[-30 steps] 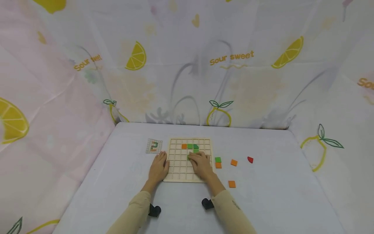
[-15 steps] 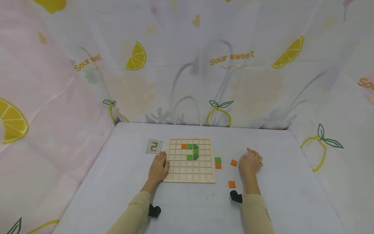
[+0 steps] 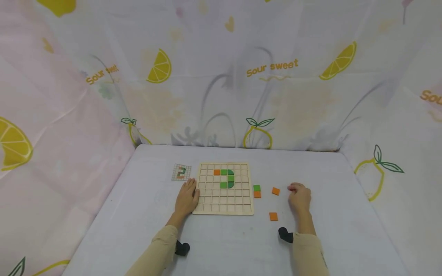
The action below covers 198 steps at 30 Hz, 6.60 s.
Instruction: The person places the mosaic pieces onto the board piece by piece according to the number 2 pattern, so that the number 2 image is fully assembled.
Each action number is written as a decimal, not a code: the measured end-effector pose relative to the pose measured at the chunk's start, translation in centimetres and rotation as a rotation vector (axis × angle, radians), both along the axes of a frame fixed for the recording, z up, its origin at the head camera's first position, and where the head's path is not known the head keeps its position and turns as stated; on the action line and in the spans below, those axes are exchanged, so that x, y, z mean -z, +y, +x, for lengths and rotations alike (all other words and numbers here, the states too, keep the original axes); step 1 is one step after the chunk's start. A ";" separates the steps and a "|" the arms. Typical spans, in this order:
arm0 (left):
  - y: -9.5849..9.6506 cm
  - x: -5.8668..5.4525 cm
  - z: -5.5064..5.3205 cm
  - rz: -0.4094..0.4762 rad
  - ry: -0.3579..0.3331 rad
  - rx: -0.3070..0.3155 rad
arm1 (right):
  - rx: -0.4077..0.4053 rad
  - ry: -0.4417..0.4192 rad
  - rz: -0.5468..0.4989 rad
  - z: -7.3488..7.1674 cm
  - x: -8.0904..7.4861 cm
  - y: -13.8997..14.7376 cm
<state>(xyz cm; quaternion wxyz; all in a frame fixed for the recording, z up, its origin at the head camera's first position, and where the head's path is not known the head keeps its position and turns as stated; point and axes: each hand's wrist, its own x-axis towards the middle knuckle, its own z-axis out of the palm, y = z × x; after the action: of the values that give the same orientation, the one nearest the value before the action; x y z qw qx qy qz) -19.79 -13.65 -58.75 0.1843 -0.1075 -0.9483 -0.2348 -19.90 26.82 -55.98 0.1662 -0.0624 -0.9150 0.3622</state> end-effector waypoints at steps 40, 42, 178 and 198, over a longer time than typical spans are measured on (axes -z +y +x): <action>0.0 -0.5 0.1 -0.004 -0.065 -0.005 | 0.033 -0.097 -0.116 1.1 -0.8 0.3; 0.0 -0.5 0.1 -0.005 -0.064 -0.005 | 0.060 -0.051 -0.080 1.2 -0.5 0.2; -0.1 0.0 -0.2 0.006 -0.008 -0.008 | -0.362 0.306 -0.213 -2.4 -0.1 -15.5; -0.2 0.2 -0.1 -0.015 0.008 -0.004 | -0.501 0.329 0.074 -3.0 1.3 -23.1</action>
<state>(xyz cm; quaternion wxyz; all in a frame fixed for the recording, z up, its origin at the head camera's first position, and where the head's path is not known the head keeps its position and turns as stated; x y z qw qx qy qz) -19.92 -13.81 -58.99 0.1875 -0.1081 -0.9495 -0.2270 -22.93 3.72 -57.29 0.2197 0.2309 -0.8754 0.3635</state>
